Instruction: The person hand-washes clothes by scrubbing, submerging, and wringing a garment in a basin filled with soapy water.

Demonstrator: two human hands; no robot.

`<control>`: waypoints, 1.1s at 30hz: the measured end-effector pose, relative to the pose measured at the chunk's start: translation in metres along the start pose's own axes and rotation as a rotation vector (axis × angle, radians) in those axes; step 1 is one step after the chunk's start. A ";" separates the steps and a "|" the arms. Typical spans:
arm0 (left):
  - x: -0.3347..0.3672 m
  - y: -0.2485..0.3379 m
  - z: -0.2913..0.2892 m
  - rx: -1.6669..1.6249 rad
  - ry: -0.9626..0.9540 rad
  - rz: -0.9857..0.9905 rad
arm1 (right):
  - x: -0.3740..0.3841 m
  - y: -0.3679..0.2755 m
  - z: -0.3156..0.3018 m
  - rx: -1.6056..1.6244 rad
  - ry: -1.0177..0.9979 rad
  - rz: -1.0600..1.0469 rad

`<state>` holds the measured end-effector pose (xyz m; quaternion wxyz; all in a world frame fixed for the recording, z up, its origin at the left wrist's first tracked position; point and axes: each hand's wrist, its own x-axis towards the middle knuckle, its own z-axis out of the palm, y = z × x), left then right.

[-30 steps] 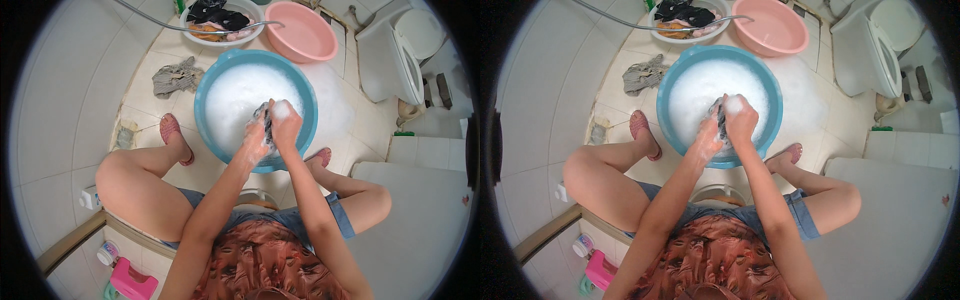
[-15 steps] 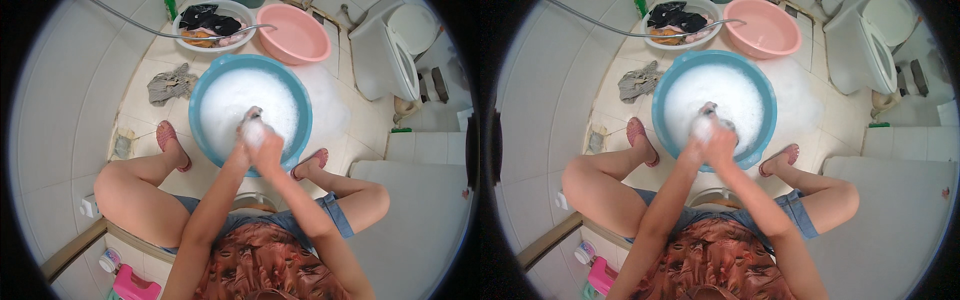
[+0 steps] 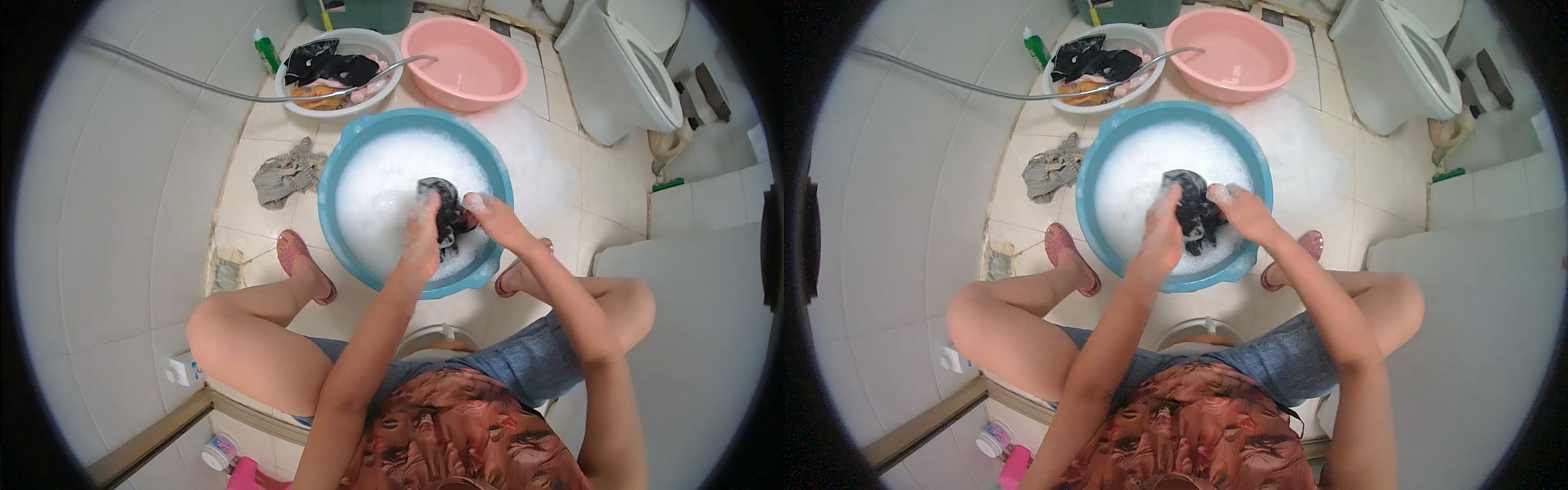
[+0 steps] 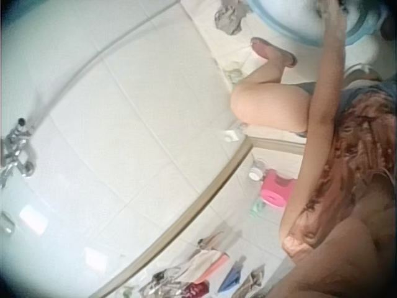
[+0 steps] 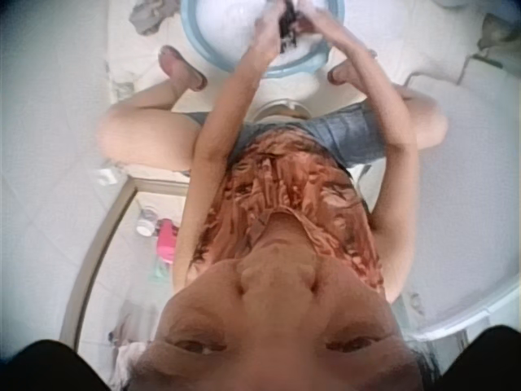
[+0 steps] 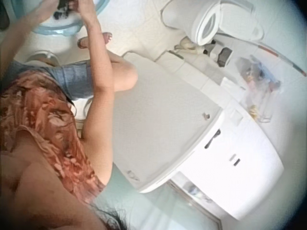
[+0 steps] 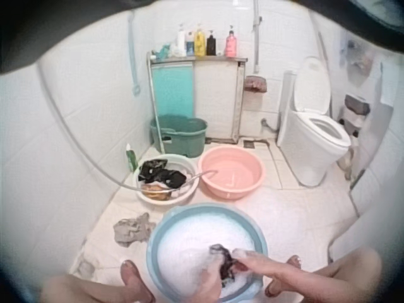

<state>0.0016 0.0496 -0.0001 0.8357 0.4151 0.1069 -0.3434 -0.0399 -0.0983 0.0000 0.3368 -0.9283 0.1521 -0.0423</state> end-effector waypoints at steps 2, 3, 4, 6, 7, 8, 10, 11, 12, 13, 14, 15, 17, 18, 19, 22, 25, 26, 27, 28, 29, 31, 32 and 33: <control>-0.009 -0.008 0.018 0.214 -0.125 -0.045 | -0.003 -0.009 -0.017 0.898 -0.552 0.609; -0.017 -0.011 0.032 0.363 -0.113 -0.046 | -0.005 -0.007 -0.022 0.908 -0.607 0.628; -0.017 -0.010 0.031 0.378 -0.116 -0.041 | -0.006 -0.011 -0.023 0.920 -0.601 0.618; -0.016 -0.004 0.026 0.570 -0.350 0.107 | -0.008 -0.024 -0.027 0.922 -0.415 0.542; -0.016 0.006 0.025 0.724 -0.352 0.122 | -0.009 -0.026 -0.033 0.911 -0.395 0.576; -0.015 0.019 0.024 0.738 -0.352 0.128 | -0.009 -0.027 -0.037 0.923 -0.393 0.566; -0.012 0.045 0.024 1.394 -0.357 0.582 | -0.009 -0.029 -0.045 0.790 -0.391 0.401; -0.016 0.061 0.034 1.419 -0.375 0.684 | -0.005 -0.034 -0.051 0.743 -0.492 0.379; -0.020 0.075 0.045 1.442 -0.395 0.785 | -0.003 -0.041 -0.056 0.760 -0.484 0.369; -0.019 0.082 0.045 1.339 -0.475 0.769 | -0.002 -0.053 -0.060 0.698 -0.514 0.271; -0.022 0.092 0.051 1.358 -0.482 0.769 | -0.002 -0.064 -0.065 0.634 -0.539 0.177; -0.025 0.102 0.057 1.300 -0.540 0.485 | -0.002 -0.075 -0.070 0.709 -0.435 -0.053; -0.039 0.119 0.077 1.412 -0.543 0.283 | 0.004 -0.086 -0.093 0.809 -0.452 -0.036; -0.036 0.119 0.079 1.427 -0.562 0.274 | 0.009 -0.083 -0.103 0.876 -0.481 0.011; -0.036 0.122 0.076 1.442 -0.488 0.197 | 0.015 -0.084 -0.111 0.962 -0.446 0.019; -0.008 0.115 0.024 1.321 -0.437 0.145 | 0.018 -0.096 -0.139 1.283 -0.307 0.006; 0.004 0.103 0.016 1.261 -0.294 0.178 | 0.025 -0.068 -0.158 1.357 -0.202 0.124; 0.009 0.104 0.008 1.264 -0.296 0.181 | 0.029 -0.059 -0.159 1.358 -0.199 0.121; 0.019 0.105 -0.006 1.113 -0.244 0.143 | 0.033 -0.050 -0.157 1.360 -0.196 0.112; 0.020 0.105 -0.007 0.958 -0.197 0.095 | 0.035 -0.045 -0.155 1.360 -0.191 0.113; 0.019 0.104 -0.009 0.884 -0.184 0.119 | 0.036 -0.044 -0.153 1.321 -0.168 0.156; 0.014 0.108 -0.006 0.774 -0.171 0.113 | 0.037 -0.040 -0.140 1.158 -0.144 0.085; 0.011 0.112 -0.007 0.668 -0.156 0.112 | 0.038 -0.041 -0.133 0.998 -0.120 0.008; 0.018 0.115 -0.017 0.628 -0.146 0.154 | 0.036 -0.042 -0.127 0.929 -0.115 -0.024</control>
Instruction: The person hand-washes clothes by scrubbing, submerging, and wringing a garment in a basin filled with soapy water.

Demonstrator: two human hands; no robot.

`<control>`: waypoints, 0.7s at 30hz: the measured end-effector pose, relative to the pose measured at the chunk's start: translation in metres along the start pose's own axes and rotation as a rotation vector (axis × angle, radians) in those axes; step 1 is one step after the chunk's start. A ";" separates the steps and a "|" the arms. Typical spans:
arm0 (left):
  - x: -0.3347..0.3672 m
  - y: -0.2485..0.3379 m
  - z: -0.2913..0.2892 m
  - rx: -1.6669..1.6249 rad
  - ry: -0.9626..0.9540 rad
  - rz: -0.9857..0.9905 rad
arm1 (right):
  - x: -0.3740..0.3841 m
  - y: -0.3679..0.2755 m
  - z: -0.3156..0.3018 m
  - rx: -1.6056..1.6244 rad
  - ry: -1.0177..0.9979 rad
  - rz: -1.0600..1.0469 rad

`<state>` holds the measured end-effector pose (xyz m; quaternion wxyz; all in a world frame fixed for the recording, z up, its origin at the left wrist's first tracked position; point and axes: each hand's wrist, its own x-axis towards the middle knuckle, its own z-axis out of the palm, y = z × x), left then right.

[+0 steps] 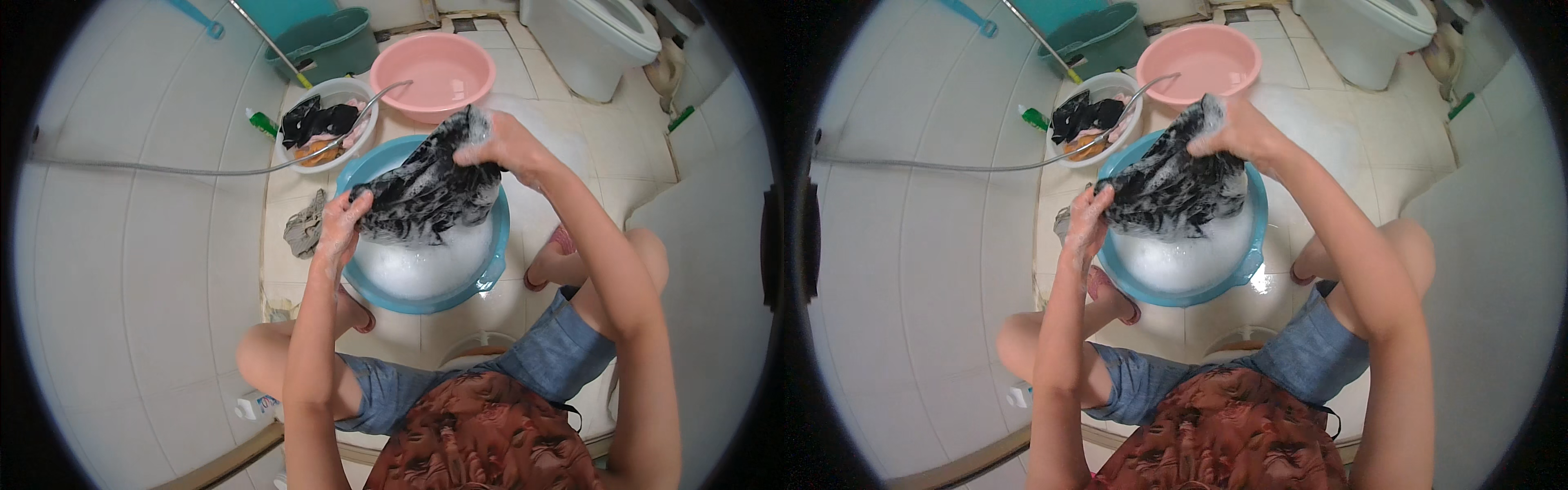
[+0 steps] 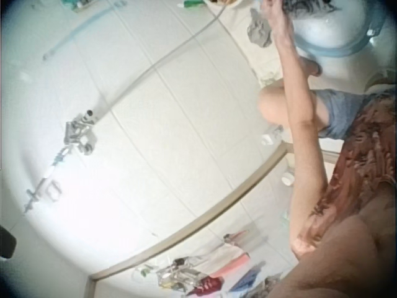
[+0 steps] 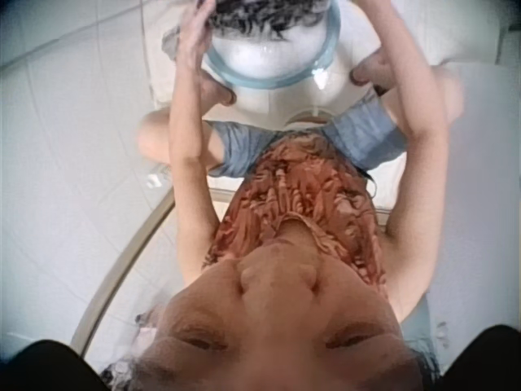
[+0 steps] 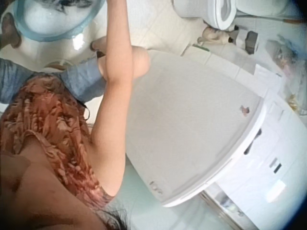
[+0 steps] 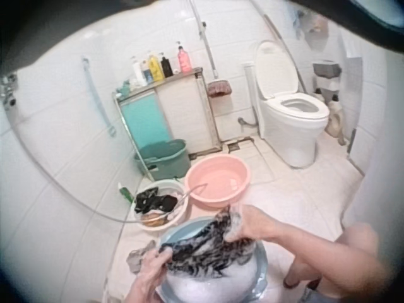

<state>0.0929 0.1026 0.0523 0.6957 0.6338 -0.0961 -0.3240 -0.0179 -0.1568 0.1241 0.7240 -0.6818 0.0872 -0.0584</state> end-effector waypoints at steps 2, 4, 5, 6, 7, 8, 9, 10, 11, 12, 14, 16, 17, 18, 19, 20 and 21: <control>-0.007 0.018 0.010 -0.175 -0.045 0.052 | 0.000 0.017 -0.001 -0.460 -0.049 -0.081; -0.016 0.036 0.013 -0.349 -0.119 0.177 | -0.004 0.020 0.007 -0.744 -0.036 -0.124; -0.021 0.040 0.018 -0.363 -0.108 0.185 | -0.002 0.027 0.008 -0.681 -0.064 -0.116; -0.024 0.042 0.030 -0.578 -0.063 0.128 | 0.000 0.035 0.010 -0.619 -0.089 -0.107; -0.027 0.040 0.040 -0.790 -0.020 0.071 | 0.001 0.042 0.017 -0.630 -0.103 -0.112; -0.030 0.032 0.044 -0.817 -0.006 -0.006 | 0.001 0.048 0.032 -0.388 -0.063 -0.175; -0.027 0.016 0.048 -0.836 0.067 -0.064 | -0.001 0.054 0.047 -0.144 -0.024 -0.229; -0.020 -0.003 0.052 -0.859 0.111 -0.121 | -0.004 0.061 0.063 -0.129 -0.055 -0.320; -0.012 -0.014 0.060 -0.930 0.188 -0.181 | -0.010 0.065 0.081 -0.107 -0.087 -0.408; -0.008 -0.025 0.054 -0.951 0.188 -0.250 | -0.027 0.061 0.101 -0.294 -0.136 -0.359; -0.006 -0.052 0.036 -0.923 -0.019 -0.210 | -0.050 0.054 0.132 -0.484 -0.188 -0.320; -0.009 -0.079 0.039 -0.955 -0.343 -0.091 | -0.056 0.068 0.142 -0.719 -0.120 -0.708; -0.014 -0.075 0.055 -1.033 -0.464 -0.082 | -0.045 0.075 0.132 -0.728 -0.111 -0.697; -0.021 -0.074 0.082 -0.919 -0.245 0.017 | -0.024 0.080 0.117 -0.734 0.035 -0.503; -0.027 -0.061 0.090 -0.815 -0.211 0.072 | -0.012 0.081 0.107 -0.731 0.177 -0.316; -0.033 -0.050 0.095 -0.709 -0.167 0.123 | -0.012 0.082 0.107 -0.731 0.181 -0.310; -0.038 -0.039 0.102 -0.606 -0.120 0.165 | -0.011 0.083 0.107 -0.693 0.230 -0.368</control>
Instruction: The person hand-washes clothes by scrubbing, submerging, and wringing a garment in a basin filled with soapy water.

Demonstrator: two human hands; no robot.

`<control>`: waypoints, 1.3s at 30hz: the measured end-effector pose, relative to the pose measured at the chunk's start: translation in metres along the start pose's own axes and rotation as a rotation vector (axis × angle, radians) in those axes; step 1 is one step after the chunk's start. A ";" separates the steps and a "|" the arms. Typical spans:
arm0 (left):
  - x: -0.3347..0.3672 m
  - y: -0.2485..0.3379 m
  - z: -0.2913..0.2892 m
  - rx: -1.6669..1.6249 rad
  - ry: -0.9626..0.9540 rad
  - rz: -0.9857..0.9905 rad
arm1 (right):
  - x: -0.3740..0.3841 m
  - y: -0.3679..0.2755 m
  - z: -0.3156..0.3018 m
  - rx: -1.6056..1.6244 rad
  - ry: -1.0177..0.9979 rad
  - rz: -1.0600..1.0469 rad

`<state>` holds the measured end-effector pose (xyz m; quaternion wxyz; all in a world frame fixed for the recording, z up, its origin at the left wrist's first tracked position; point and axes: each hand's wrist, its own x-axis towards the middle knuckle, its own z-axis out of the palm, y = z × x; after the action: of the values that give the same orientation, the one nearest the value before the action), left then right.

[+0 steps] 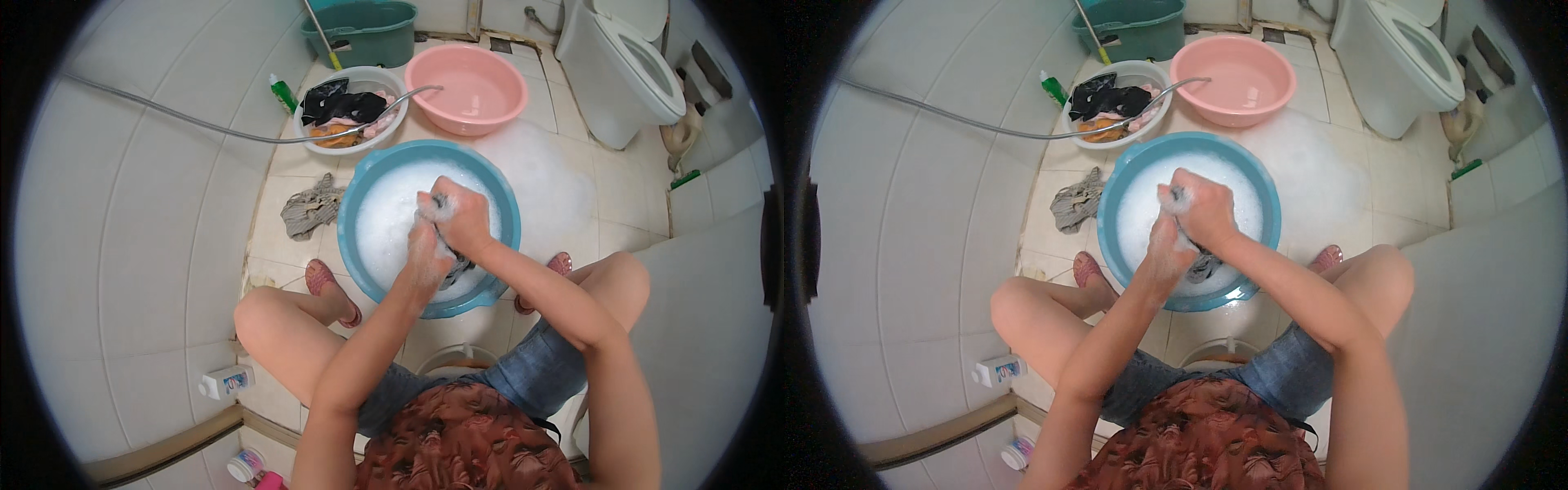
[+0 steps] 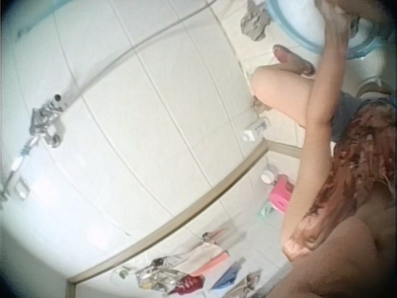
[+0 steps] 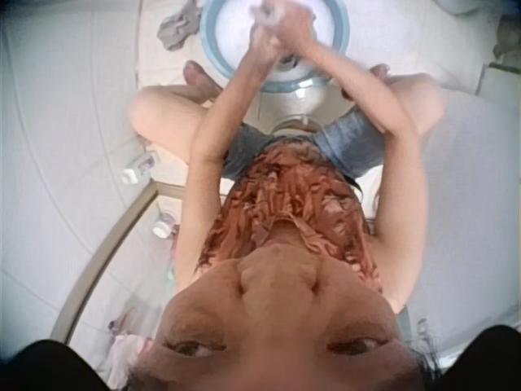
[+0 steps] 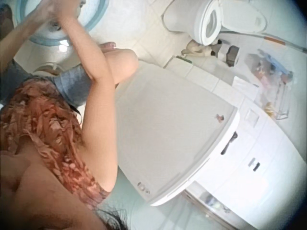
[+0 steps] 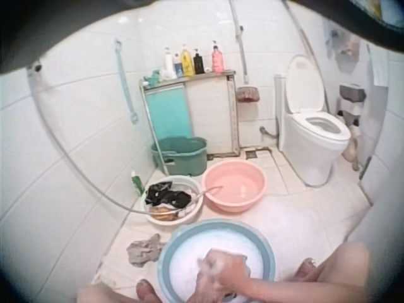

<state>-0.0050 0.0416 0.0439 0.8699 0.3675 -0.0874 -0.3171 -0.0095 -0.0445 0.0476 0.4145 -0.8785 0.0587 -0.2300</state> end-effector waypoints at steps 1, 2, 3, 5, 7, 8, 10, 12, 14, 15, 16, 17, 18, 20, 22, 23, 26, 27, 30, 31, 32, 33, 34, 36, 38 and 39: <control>0.005 -0.009 -0.028 0.052 0.053 -0.033 | 0.003 -0.010 0.006 0.045 0.066 -0.050; 0.007 -0.011 -0.043 0.079 0.091 -0.051 | -0.004 -0.022 0.012 0.058 0.059 -0.048; 0.009 -0.012 -0.055 0.102 0.119 -0.072 | -0.020 -0.041 0.013 0.053 0.064 -0.228; 0.006 -0.009 -0.064 0.094 -0.003 -0.029 | -0.020 -0.041 0.007 0.085 0.051 -0.405; 0.027 -0.025 -0.078 -0.220 -0.373 0.024 | -0.003 -0.023 0.004 0.052 0.036 -0.284; 0.035 -0.031 -0.086 -0.366 -0.556 0.009 | 0.012 -0.013 0.004 0.011 0.023 -0.075; 0.023 -0.007 -0.030 0.143 -0.190 0.137 | 0.016 0.001 -0.001 -0.094 0.062 0.087; 0.021 0.010 -0.010 -0.124 0.107 -0.009 | -0.001 -0.019 0.004 0.118 0.103 -0.166; 0.028 -0.003 -0.067 -0.571 -0.352 -0.082 | -0.011 -0.032 0.023 0.104 0.107 -0.291; 0.028 -0.013 -0.080 -0.700 -0.463 -0.076 | -0.008 -0.032 0.026 0.080 0.106 -0.292; 0.027 -0.022 -0.094 -0.812 -0.573 -0.081 | -0.006 -0.033 0.028 0.066 0.098 -0.292; 0.027 -0.008 -0.032 -0.587 -0.169 -0.205 | 0.007 -0.009 0.005 0.121 0.131 -0.210; 0.023 0.010 0.005 -0.310 0.227 -0.285 | 0.016 0.006 -0.002 0.034 0.093 -0.005; 0.030 0.014 -0.001 -0.350 0.285 -0.382 | 0.032 0.009 -0.015 -0.067 -0.026 0.176; 0.031 0.020 -0.002 -0.085 0.392 -0.179 | 0.031 0.021 -0.010 0.136 -0.061 0.282; 0.029 0.026 -0.009 0.090 0.425 -0.096 | 0.031 0.025 -0.009 0.334 -0.093 0.389; 0.032 0.035 -0.043 0.307 0.499 -0.070 | 0.025 0.011 -0.029 0.095 -0.825 0.415; 0.030 0.033 -0.055 0.299 0.506 -0.066 | 0.018 0.012 -0.033 0.090 -0.833 0.411; 0.030 0.034 -0.065 0.531 0.397 -0.087 | 0.008 0.013 -0.052 0.079 -0.972 0.173; 0.031 0.031 -0.061 0.717 0.366 -0.006 | 0.011 0.009 -0.065 0.240 -0.975 0.277; 0.029 0.032 -0.057 0.899 0.332 0.078 | 0.012 0.000 -0.077 0.405 -0.965 0.383; 0.027 0.035 -0.058 0.836 0.340 0.059 | 0.019 -0.012 -0.082 0.404 -0.960 0.408; 0.026 0.043 -0.057 0.853 0.265 0.075 | 0.022 -0.013 -0.086 0.450 -0.919 0.467; 0.030 0.041 -0.084 0.733 0.375 0.078 | 0.024 0.012 -0.064 0.751 -0.801 0.612; 0.041 0.029 -0.099 0.680 0.558 -0.016 | 0.032 0.054 -0.037 0.720 -0.516 0.648; 0.045 0.009 -0.134 0.593 0.728 0.089 | 0.033 0.070 -0.014 0.536 -0.383 0.615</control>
<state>0.0868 0.0969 -0.0494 0.7143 0.6833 0.1208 -0.0915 0.0202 -0.1091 0.0143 0.6801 -0.7084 0.1775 0.0638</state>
